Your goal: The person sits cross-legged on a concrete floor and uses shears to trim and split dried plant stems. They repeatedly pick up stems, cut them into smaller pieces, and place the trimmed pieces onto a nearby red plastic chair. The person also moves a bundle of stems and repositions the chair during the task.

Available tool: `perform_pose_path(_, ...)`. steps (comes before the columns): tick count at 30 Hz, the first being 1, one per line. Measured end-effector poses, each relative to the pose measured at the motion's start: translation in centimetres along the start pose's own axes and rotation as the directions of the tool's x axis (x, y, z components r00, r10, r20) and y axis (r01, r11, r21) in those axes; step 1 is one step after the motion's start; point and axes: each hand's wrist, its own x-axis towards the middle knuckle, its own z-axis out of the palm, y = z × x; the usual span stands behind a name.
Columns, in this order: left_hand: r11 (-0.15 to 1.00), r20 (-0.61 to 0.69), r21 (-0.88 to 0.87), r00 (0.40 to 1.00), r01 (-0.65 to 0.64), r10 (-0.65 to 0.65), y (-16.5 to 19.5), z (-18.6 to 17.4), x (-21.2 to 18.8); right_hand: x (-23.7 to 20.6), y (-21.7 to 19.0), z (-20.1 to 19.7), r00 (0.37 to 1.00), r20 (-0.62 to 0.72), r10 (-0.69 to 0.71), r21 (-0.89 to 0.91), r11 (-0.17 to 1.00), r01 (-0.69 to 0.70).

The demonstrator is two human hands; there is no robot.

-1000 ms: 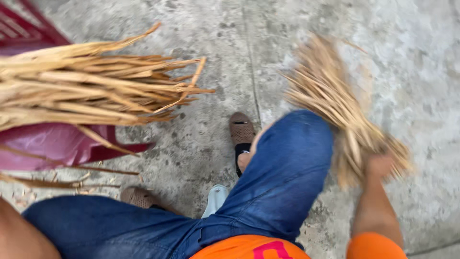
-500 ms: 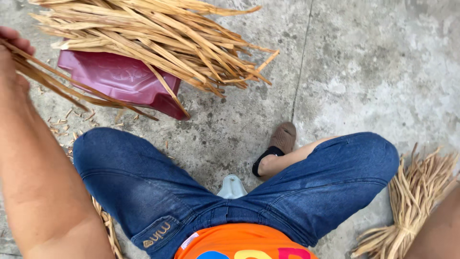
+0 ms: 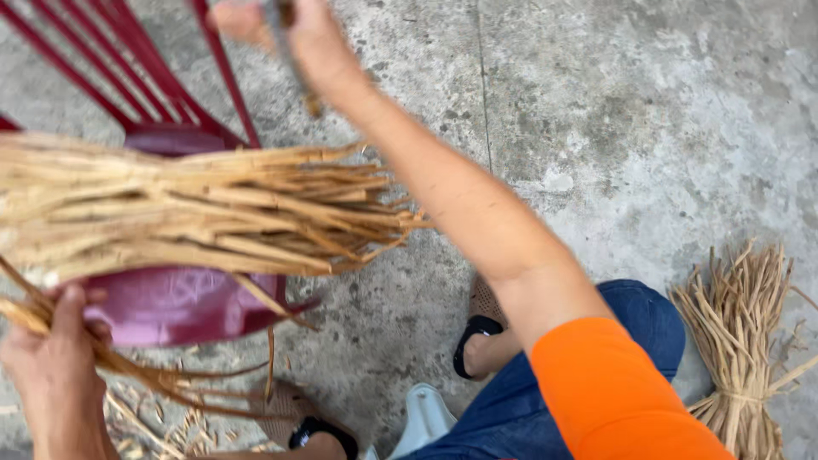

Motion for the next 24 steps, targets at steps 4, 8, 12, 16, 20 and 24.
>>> perform_pose_path(4, 0.923, 0.116, 0.376, 0.984, 0.083, -0.136, -0.3, 2.5, 2.5, 1.2, -0.2, 4.4, 0.996, -0.001, 0.092, 0.126, 0.988, -0.091)
perform_pose_path(8, 0.917, 0.149, 0.386, 0.974, 0.103, -0.172, -0.6, 5.2, 4.4, 0.8, -1.0, 5.7, 0.977, 0.008, 0.213, 0.28, 0.937, -0.207)
perform_pose_path(12, 0.903, 0.056, 0.389, 0.974, 0.181, -0.22, 0.9, 7.6, 4.7, 1.5, -2.9, 5.2, 0.927, -0.045, 0.372, 0.386, 0.862, -0.328)
perform_pose_path(16, 0.949, 0.087, 0.296, 0.986, 0.112, -0.144, 4.2, 12.4, 3.9, 2.3, -5.3, 1.9, 0.892, -0.095, 0.441, 0.564, 0.763, -0.317)
perform_pose_path(20, 0.931, 0.184, 0.324, 0.954, 0.167, -0.235, 9.1, 18.6, 1.9, 2.6, -7.9, -5.1, 0.749, -0.123, 0.651, 0.683, 0.603, -0.412)
perform_pose_path(24, 0.86, 0.375, 0.509, 0.901, -0.006, -0.216, 15.4, 26.0, 1.3, 2.4, -11.8, -15.6, 0.72, -0.252, 0.647, 0.748, 0.602, -0.28)
